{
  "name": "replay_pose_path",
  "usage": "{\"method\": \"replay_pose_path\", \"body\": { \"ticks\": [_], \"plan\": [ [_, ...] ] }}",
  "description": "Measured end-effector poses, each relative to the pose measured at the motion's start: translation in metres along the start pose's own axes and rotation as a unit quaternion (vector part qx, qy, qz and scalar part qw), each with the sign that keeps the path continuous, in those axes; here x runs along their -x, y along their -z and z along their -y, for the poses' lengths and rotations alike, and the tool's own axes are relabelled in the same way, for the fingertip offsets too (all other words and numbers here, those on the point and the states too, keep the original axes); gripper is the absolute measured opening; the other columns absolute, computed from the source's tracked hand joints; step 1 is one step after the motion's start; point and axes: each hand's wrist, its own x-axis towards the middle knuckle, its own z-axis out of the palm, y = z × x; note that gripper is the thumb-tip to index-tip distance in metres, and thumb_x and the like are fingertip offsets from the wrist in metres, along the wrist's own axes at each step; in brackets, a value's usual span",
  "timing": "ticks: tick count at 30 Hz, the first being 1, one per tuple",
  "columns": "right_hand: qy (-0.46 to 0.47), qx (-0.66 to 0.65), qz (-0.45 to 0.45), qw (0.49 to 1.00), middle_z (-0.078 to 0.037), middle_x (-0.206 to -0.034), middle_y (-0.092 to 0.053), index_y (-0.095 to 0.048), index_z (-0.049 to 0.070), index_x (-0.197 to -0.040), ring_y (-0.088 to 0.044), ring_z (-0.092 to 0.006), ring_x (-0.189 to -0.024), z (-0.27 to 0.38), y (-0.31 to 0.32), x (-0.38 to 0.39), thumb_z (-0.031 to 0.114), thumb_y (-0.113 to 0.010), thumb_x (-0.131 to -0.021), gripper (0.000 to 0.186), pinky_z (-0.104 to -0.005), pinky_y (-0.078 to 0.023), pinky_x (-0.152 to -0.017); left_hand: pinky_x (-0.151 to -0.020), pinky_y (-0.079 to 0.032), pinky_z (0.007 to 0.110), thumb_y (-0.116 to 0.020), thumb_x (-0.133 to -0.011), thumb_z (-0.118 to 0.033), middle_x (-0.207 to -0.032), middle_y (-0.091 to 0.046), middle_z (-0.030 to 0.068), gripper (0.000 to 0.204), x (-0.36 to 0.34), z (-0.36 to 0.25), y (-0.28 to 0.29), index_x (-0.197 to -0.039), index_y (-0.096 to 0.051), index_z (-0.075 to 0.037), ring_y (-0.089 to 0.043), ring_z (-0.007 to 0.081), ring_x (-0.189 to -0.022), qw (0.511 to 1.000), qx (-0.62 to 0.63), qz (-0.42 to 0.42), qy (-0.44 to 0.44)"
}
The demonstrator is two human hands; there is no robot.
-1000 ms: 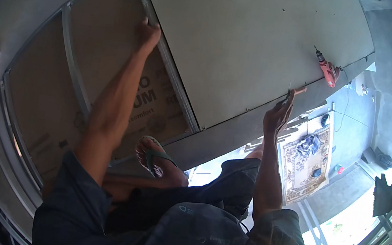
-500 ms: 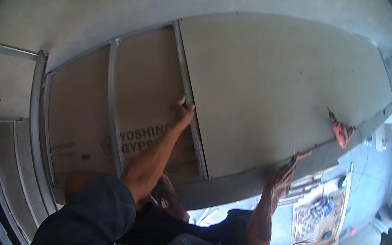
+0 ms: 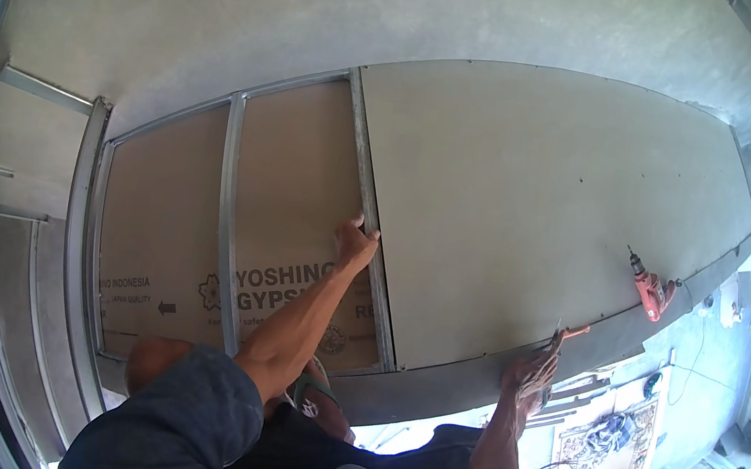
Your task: The person aligns a drywall board against a metal frame, secures it with screws using a power drill, and makes adjustments with a utility knife while standing on a wooden ladder.
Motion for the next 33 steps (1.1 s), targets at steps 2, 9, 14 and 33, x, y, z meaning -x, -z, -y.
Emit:
{"method": "replay_pose_path", "body": {
  "ticks": [2,9,14,33],
  "plan": [
    [0.019,-0.004,-0.023,1.000,-0.022,-0.117,-0.059,-0.041,0.005,-0.148,-0.055,-0.0413,-0.107,0.010,0.005,0.001,0.000,-0.048,-0.090,0.058,-0.0512,-0.041,-0.092,-0.101,-0.051,0.047,-0.078,-0.080,-0.009,-0.125,-0.062,0.0340,0.057,0.000,0.001,0.001,-0.129,-0.057,0.013,-0.061,0.0448,-0.118,1.000,-0.010,0.007,0.005],
    [0.035,0.009,-0.074,0.997,-0.019,-0.101,-0.058,-0.051,0.002,-0.132,-0.055,-0.0377,-0.095,-0.016,-0.017,0.000,0.005,-0.050,-0.090,0.043,-0.0489,-0.041,-0.083,-0.101,-0.051,0.046,-0.077,-0.083,-0.013,-0.124,-0.062,0.0351,0.059,0.000,0.001,0.000,-0.133,-0.057,0.011,-0.062,0.0435,-0.118,0.999,-0.039,0.019,-0.008],
    [0.045,0.008,-0.086,0.995,-0.017,-0.094,-0.055,-0.051,0.001,-0.132,-0.054,-0.0360,-0.089,-0.016,-0.017,0.001,0.004,-0.050,-0.087,0.044,-0.0478,-0.041,-0.079,-0.101,-0.051,0.046,-0.076,-0.083,-0.012,-0.124,-0.062,0.0353,0.059,0.003,-0.002,0.001,-0.133,-0.056,0.012,-0.062,0.0439,-0.118,1.000,-0.019,0.018,0.003],
    [0.264,-0.040,0.049,0.962,-0.011,-0.112,-0.061,-0.028,0.024,-0.160,-0.055,-0.0321,-0.112,0.142,-0.055,-0.066,-0.007,-0.058,-0.077,0.094,-0.0458,-0.040,-0.100,-0.107,-0.044,0.047,-0.068,-0.091,-0.032,-0.124,-0.063,0.0302,0.057,-0.013,0.033,-0.010,-0.129,-0.059,0.009,-0.059,0.0401,-0.121,0.990,-0.123,-0.031,-0.063]
  ]
}}
